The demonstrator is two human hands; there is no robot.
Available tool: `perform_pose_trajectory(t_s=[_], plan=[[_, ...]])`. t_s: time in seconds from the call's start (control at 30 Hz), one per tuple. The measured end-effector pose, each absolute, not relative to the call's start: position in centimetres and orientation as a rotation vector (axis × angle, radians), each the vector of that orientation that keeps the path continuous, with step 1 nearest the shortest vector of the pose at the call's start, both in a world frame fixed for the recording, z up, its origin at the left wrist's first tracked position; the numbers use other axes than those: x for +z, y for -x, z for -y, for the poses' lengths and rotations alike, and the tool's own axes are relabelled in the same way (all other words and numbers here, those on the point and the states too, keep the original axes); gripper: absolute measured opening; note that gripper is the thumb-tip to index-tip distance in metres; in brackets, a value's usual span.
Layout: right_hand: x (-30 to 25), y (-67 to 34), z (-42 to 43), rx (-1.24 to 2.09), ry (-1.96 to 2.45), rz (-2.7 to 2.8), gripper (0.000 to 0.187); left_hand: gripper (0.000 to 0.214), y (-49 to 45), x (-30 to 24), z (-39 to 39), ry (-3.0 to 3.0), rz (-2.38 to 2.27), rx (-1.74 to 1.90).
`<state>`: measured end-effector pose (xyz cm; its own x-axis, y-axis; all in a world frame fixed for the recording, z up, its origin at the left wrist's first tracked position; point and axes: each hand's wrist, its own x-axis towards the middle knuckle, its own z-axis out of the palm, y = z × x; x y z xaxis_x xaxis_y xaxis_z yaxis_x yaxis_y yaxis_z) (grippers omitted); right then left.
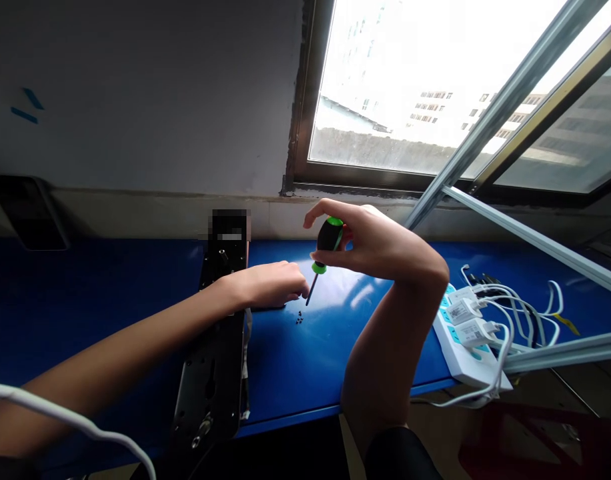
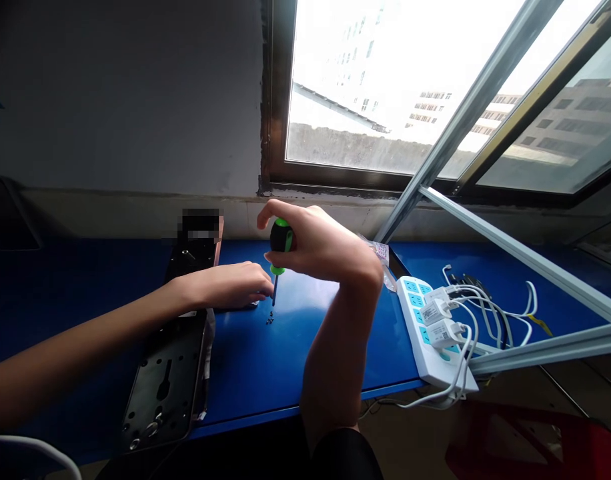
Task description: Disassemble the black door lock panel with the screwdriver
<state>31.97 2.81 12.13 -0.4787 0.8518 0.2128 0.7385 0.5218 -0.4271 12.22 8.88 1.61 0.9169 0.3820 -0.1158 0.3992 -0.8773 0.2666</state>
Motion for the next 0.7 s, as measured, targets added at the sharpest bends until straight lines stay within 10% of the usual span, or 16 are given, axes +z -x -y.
perform_pose_trajectory(t_s=[0.7], plan=[[10.5,-24.2,-6.2,0.264,0.852,2.025,0.034,0.037,-0.2,4.5,-10.0,-2.599,-0.88,0.612]])
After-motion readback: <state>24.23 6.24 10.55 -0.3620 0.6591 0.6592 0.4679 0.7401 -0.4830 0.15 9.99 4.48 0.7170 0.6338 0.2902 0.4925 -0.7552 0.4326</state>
